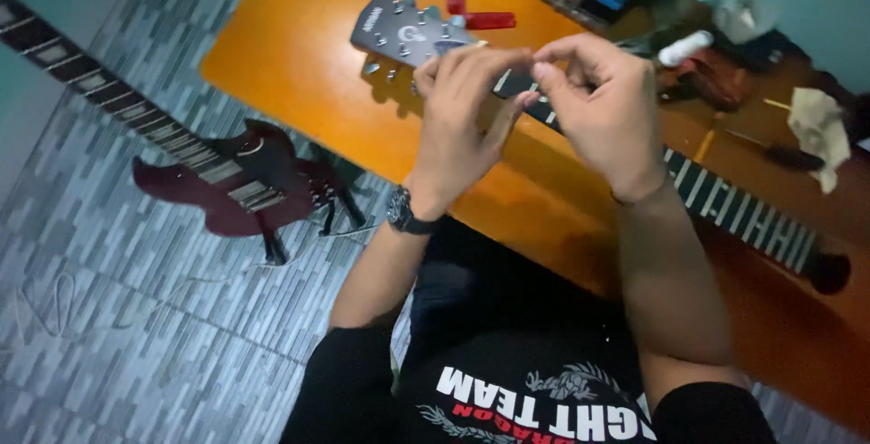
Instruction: The person is restringing a guitar neck, threading strings through tuning pegs and adjusting them on a workbench.
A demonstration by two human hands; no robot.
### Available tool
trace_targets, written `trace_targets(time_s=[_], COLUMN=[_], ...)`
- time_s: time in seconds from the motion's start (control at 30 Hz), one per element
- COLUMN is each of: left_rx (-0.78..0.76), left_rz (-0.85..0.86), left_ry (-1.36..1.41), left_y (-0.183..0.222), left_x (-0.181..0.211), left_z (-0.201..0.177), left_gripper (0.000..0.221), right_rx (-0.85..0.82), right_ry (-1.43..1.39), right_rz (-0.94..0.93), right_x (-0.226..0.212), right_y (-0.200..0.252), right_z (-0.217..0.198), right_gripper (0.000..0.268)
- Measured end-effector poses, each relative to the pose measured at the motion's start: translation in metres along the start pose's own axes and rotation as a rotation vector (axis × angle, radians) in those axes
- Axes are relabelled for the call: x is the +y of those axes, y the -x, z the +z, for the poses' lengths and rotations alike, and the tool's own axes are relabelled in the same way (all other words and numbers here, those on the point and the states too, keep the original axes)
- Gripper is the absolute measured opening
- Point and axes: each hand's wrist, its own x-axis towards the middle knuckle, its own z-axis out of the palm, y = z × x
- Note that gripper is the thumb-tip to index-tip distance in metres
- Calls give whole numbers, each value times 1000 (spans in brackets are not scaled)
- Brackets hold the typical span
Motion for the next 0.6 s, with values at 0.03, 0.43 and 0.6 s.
trace_targets(time_s=[0.03,0.43,0.6], left_rx=[11,69,-6], left_rz=[17,40,192], left_ry=[24,152,-122], left_y=[0,3,3], left_x=[14,35,7], left_z=[3,26,-12], left_gripper=[14,20,19], right_rx=[9,260,282], right_ry=[-20,613,687], right_rz=[-28,-335,-253], right_x=[-1,32,77], right_y=[8,120,217], right_z=[-7,-128,-202], right_gripper=[2,9,13])
